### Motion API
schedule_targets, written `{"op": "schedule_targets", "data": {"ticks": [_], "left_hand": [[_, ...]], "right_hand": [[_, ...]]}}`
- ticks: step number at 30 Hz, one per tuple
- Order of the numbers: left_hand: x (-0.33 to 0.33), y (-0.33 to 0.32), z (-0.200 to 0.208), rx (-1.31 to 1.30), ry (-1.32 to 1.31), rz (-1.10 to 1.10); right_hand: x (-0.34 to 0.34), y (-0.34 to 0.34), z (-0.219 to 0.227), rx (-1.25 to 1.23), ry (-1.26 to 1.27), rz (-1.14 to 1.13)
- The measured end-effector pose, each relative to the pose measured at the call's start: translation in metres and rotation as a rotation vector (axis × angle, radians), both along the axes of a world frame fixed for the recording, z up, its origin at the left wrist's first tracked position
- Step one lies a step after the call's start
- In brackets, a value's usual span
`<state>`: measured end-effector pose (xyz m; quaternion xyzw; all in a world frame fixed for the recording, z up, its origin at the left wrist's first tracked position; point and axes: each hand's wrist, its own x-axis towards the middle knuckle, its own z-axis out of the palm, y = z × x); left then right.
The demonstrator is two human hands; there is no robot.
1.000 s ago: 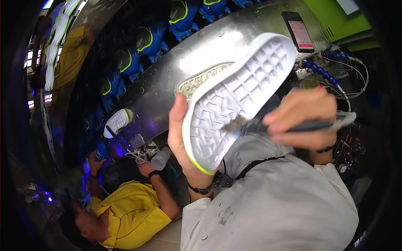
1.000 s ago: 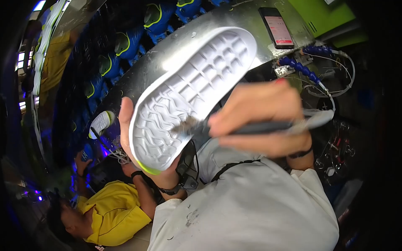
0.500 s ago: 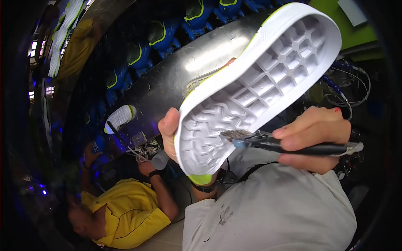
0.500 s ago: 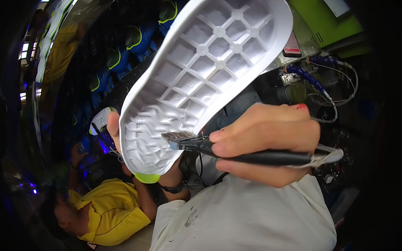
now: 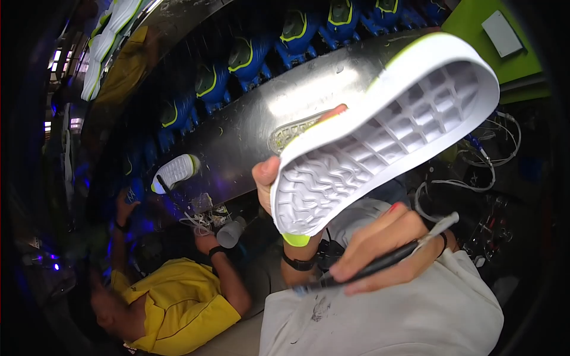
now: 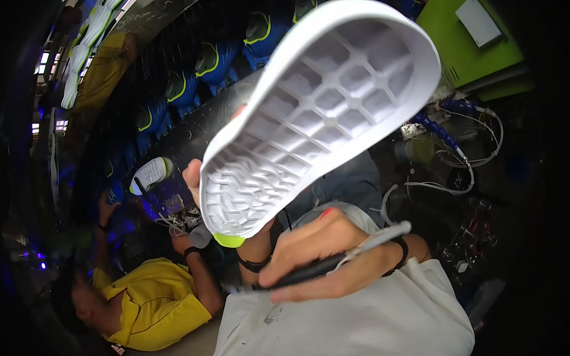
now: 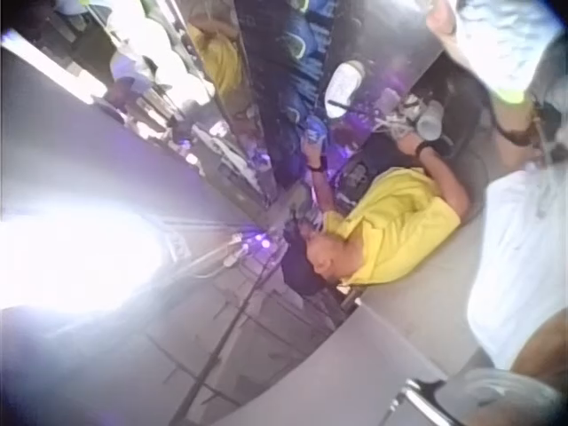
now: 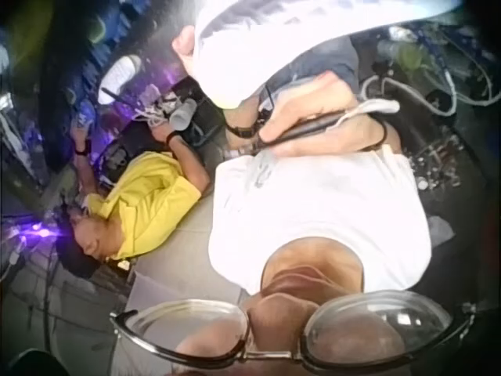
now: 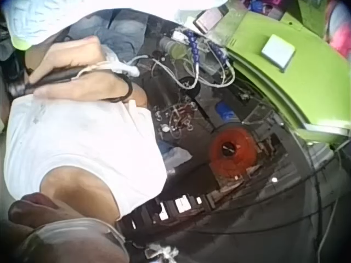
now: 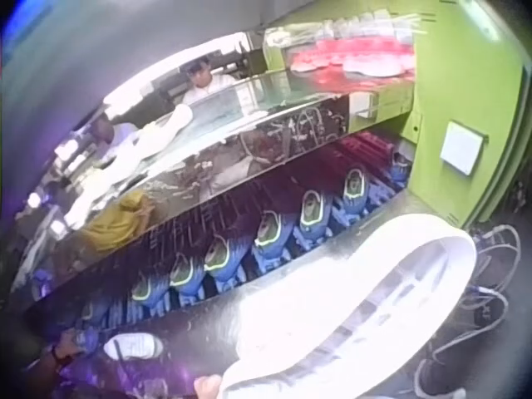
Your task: Applying liquid to shoe soles using a brush in a manufacturing setting.
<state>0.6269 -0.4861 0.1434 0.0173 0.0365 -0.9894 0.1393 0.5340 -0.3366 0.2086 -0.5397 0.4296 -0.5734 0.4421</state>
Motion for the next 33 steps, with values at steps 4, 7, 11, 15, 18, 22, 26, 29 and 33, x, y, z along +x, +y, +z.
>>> {"op": "schedule_targets", "data": {"ticks": [4,7,11,15,18,22,26,29,33], "left_hand": [[0.007,-0.004,-0.025,0.026,0.182,-0.051],[-0.004,0.010,-0.005,-0.049,-0.007,0.036],[-0.013,0.015,0.005,-0.337,-0.273,0.267],[-0.001,0.015,0.004,-0.104,-0.130,0.235],[-0.007,0.004,-0.008,-0.358,-0.270,0.173],[-0.029,-0.009,0.005,-0.218,0.025,0.137],[-0.062,-0.025,0.067,-0.299,0.210,0.138],[-0.145,-0.032,0.136,-0.434,0.270,0.213],[-0.252,-0.116,0.170,-1.471,-0.585,0.536]], "right_hand": [[-0.015,0.008,-0.005,-0.072,-0.095,-0.063],[-0.037,0.018,0.002,0.010,-0.411,-0.759],[-0.012,-0.013,-0.028,-0.195,0.451,-0.548],[-0.041,-0.007,-0.024,0.212,-0.163,-0.598],[-0.040,-0.023,-0.023,0.118,-0.170,-0.850],[-0.013,-0.004,0.003,0.028,0.142,-0.353],[-0.028,0.020,0.020,-0.106,-0.130,-0.340],[-0.037,0.037,0.003,-0.348,-0.532,-0.605],[-0.039,0.038,-0.009,-0.320,-0.667,-0.821]]}}
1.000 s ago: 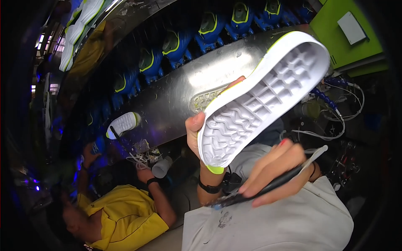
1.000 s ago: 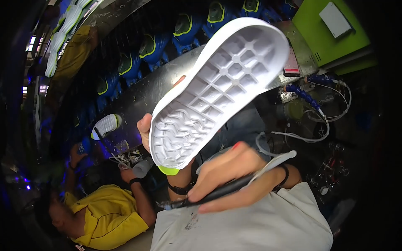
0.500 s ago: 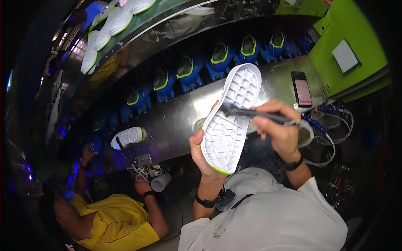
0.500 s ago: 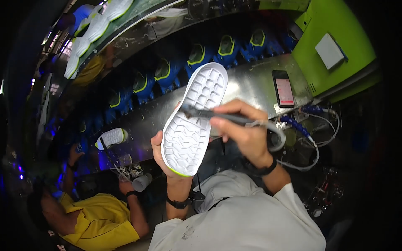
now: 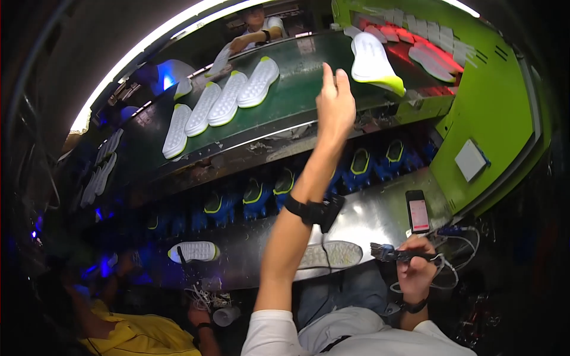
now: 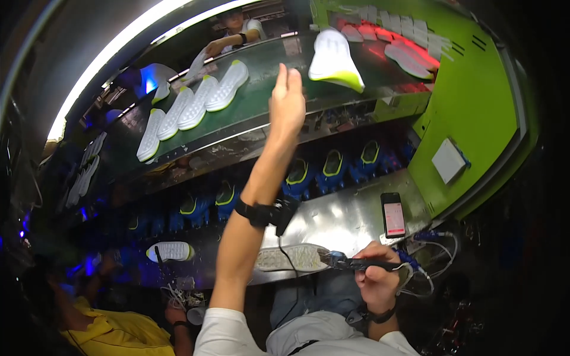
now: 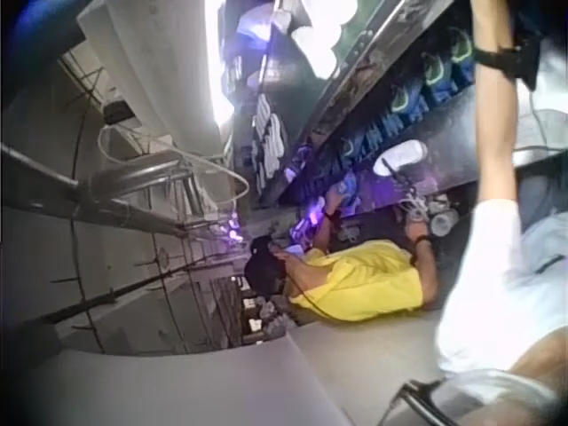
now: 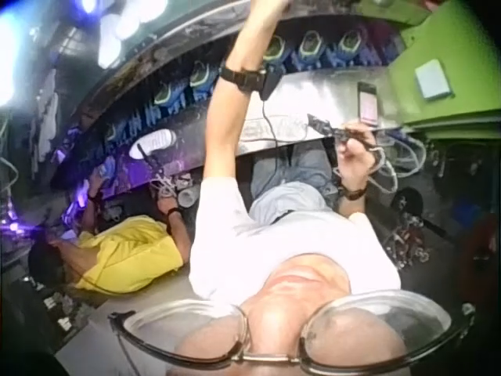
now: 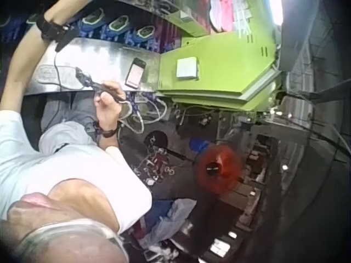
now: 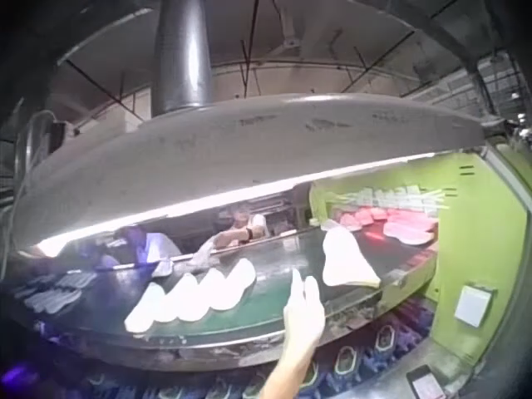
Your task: Applying liquid to shoe soles using a brush in a manufacturing setting.
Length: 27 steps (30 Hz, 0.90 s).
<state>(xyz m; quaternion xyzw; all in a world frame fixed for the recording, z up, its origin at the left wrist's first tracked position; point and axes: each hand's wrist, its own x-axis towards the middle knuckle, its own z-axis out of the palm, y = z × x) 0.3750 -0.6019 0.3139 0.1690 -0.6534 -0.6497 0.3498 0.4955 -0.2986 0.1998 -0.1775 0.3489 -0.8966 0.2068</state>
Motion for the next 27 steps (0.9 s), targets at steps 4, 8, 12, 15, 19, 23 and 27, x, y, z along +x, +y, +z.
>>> {"op": "schedule_targets", "data": {"ticks": [4,8,12,15,19,23,27], "left_hand": [[0.044,-0.132,-0.039,-1.479,-0.672,1.044],[0.097,-0.174,-0.046,-0.915,-0.367,0.635],[0.132,-0.110,-0.059,-0.397,0.084,0.665],[0.154,-0.064,-0.081,-0.456,0.159,0.948],[0.173,-0.012,-0.135,0.089,0.198,0.485],[0.236,0.073,-0.231,0.557,-0.155,-0.476],[0.296,0.138,-0.256,1.219,-0.236,-0.799]], "right_hand": [[-0.002,0.033,-0.030,0.183,-0.136,0.110],[0.000,0.033,-0.049,0.251,-0.267,0.141],[-0.008,0.029,-0.051,0.295,-0.246,0.230],[-0.006,0.027,-0.053,0.146,-0.172,0.264],[-0.005,0.027,-0.044,0.251,-0.254,0.191],[-0.006,0.033,-0.052,0.206,-0.261,0.142],[-0.012,0.033,-0.062,0.320,-0.194,0.136]]}}
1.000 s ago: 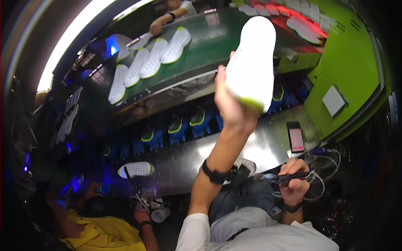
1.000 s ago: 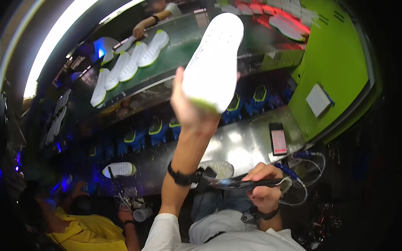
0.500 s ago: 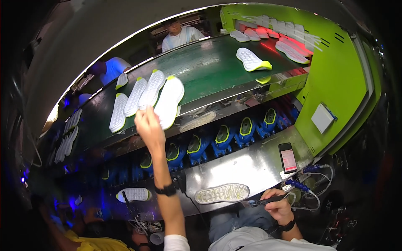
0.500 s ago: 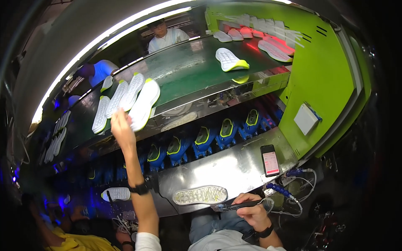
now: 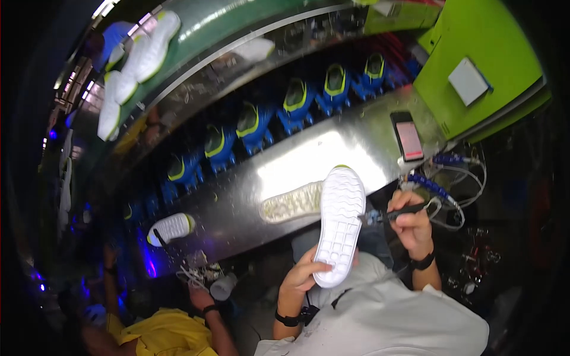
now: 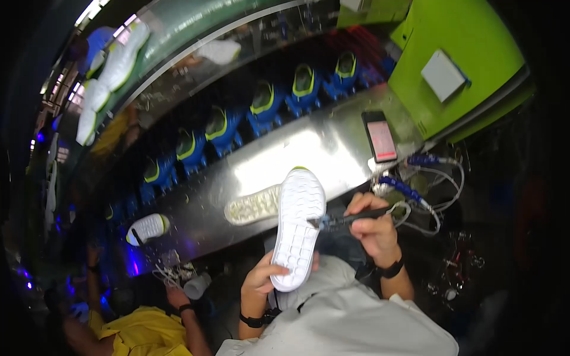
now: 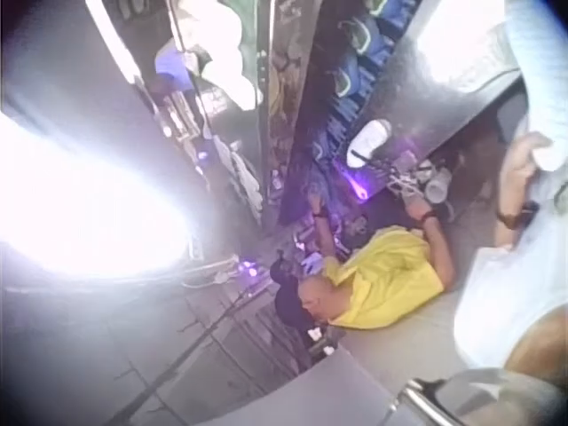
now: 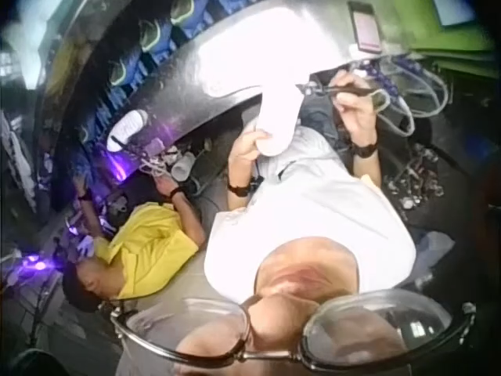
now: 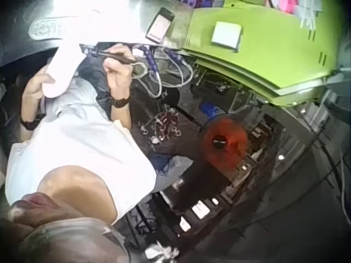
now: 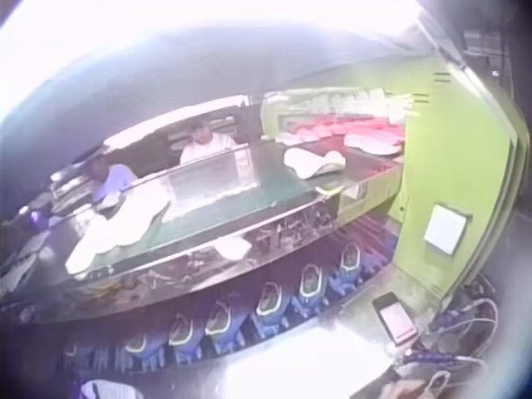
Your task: Applying liquid to shoe soles using a brush in a manufacturing setting.
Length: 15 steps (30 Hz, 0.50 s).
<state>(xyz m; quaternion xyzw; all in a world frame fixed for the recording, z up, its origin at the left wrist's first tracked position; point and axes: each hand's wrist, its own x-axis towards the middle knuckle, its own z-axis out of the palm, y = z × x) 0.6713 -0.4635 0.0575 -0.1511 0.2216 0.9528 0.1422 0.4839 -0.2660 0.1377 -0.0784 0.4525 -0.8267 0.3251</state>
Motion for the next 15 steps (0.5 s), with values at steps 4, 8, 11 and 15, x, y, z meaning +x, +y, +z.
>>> {"op": "schedule_targets", "data": {"ticks": [4,8,11,15], "left_hand": [[0.024,0.036,0.011,-0.096,-0.096,0.227],[0.044,0.033,0.015,-0.106,0.011,0.475],[0.049,0.032,0.024,-0.119,-0.020,0.495],[0.051,0.042,0.031,-0.150,0.054,0.447]], "right_hand": [[0.009,-0.017,0.005,0.208,0.240,-0.054],[0.014,-0.062,0.028,0.294,0.995,-0.016],[0.013,-0.103,0.035,0.301,1.212,0.002],[0.049,-0.127,0.001,0.331,1.291,0.208]]}}
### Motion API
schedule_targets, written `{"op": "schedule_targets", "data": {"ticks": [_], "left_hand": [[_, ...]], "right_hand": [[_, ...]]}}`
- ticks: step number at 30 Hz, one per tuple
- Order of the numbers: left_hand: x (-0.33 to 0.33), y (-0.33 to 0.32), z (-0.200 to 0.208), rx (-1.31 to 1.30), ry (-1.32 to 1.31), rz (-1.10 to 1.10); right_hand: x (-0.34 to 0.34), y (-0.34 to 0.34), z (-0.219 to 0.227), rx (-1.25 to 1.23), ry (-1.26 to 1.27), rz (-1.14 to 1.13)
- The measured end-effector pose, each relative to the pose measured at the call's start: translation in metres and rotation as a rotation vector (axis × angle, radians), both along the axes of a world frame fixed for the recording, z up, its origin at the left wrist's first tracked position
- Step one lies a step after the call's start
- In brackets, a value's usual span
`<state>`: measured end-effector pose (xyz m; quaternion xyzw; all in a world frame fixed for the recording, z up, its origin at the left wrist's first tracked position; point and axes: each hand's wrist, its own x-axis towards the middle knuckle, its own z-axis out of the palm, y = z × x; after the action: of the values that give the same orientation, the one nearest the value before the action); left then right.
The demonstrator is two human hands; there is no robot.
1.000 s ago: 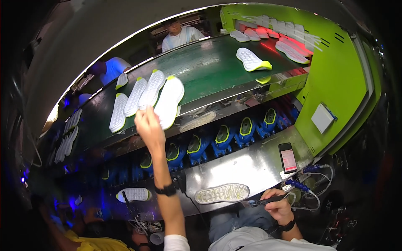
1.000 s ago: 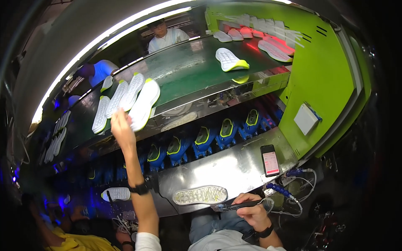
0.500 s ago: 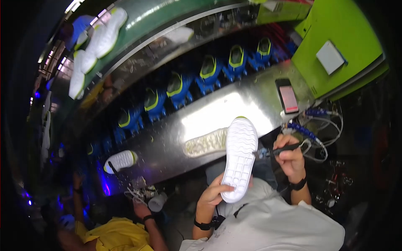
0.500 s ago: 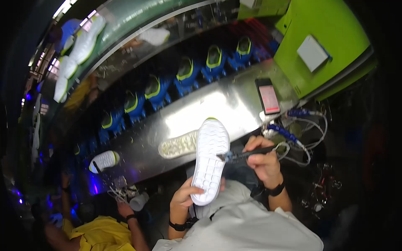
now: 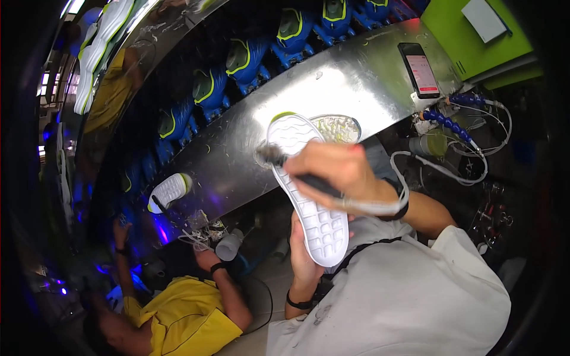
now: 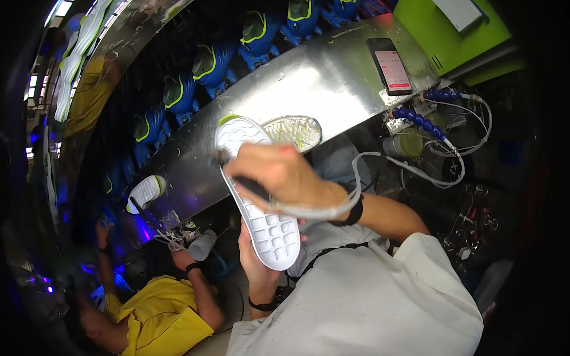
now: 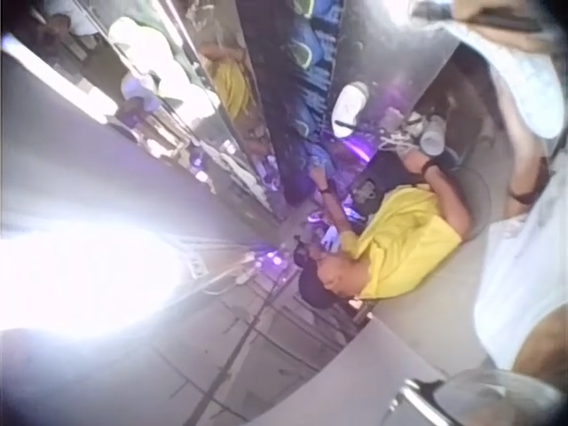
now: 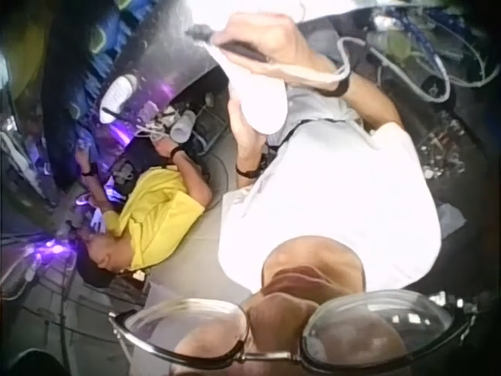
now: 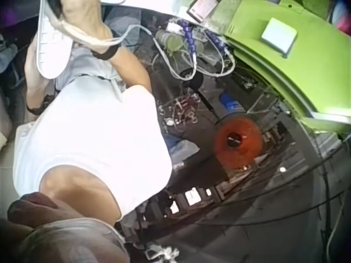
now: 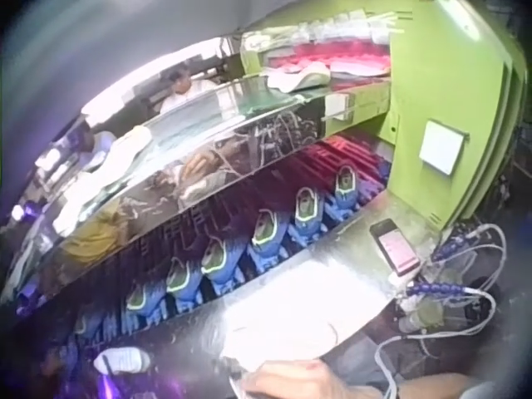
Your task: Applying liquid to shoe soles using a brush in a manufacturing setting.
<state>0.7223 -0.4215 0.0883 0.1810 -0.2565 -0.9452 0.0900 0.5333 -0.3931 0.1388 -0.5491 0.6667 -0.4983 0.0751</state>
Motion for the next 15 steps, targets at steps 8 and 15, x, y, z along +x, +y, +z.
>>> {"op": "schedule_targets", "data": {"ticks": [8,15], "left_hand": [[-0.014,-0.010,0.016,0.652,0.030,0.511],[-0.057,-0.029,0.035,0.298,0.167,0.206]], "right_hand": [[0.031,0.028,0.014,-0.175,-0.167,0.019],[0.024,0.062,0.041,-0.033,-0.405,0.098]]}}
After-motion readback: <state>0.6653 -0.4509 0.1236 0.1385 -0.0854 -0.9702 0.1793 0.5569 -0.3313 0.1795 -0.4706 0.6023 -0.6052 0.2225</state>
